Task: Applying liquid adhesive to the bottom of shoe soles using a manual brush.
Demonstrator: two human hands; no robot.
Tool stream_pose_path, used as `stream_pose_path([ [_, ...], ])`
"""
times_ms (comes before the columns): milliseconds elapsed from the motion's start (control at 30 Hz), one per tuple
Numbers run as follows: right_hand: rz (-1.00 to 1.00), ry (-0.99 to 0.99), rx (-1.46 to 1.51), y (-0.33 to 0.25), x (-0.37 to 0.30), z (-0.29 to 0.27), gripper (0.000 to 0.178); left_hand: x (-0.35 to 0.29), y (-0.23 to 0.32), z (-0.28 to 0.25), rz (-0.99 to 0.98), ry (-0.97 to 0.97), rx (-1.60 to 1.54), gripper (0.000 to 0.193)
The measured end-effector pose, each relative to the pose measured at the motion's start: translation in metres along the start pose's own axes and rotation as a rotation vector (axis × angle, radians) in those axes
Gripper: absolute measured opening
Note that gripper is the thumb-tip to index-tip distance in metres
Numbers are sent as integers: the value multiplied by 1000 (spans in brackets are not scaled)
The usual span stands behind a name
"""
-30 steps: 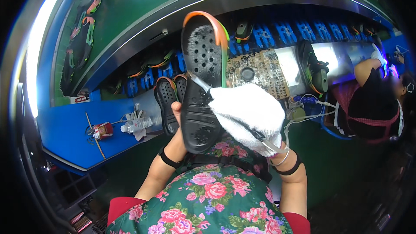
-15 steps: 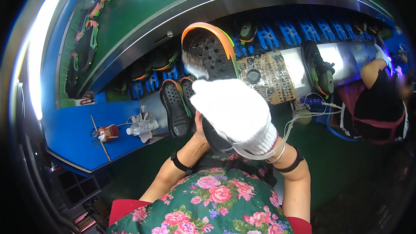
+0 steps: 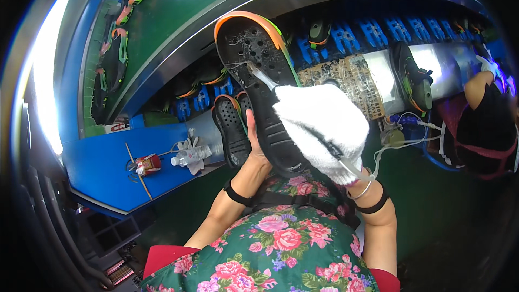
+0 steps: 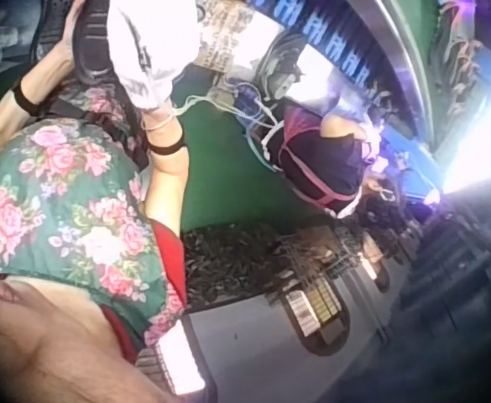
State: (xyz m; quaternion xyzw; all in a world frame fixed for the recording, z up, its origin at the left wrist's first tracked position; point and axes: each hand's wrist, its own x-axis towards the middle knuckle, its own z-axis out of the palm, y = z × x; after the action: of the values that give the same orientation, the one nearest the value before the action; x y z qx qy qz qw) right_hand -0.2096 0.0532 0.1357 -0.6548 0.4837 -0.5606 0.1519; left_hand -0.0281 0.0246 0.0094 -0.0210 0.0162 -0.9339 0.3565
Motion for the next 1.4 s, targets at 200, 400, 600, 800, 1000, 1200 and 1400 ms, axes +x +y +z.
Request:
stream_pose_path([
  [200,-74,-78,31,5,-9,8,21,11,1,10,92,266,385,98],
  [400,-69,-64,-41,5,-16,6,26,30,3,36,91,223,526,110],
  [600,24,-3,200,4,-24,11,23,34,1,35,114,167,161,113],
  [800,-87,-86,44,-1,-34,19,29,42,7,39,48,28,156,110],
  [1000,56,-51,116,10,-45,15,24,52,7,47,94,13,166,108],
  [1200,-60,-152,215,4,-44,11,25,54,17,31,59,-57,210,107],
  [1400,-50,-116,142,8,-54,15,27,56,27,35,9,-152,179,104],
])
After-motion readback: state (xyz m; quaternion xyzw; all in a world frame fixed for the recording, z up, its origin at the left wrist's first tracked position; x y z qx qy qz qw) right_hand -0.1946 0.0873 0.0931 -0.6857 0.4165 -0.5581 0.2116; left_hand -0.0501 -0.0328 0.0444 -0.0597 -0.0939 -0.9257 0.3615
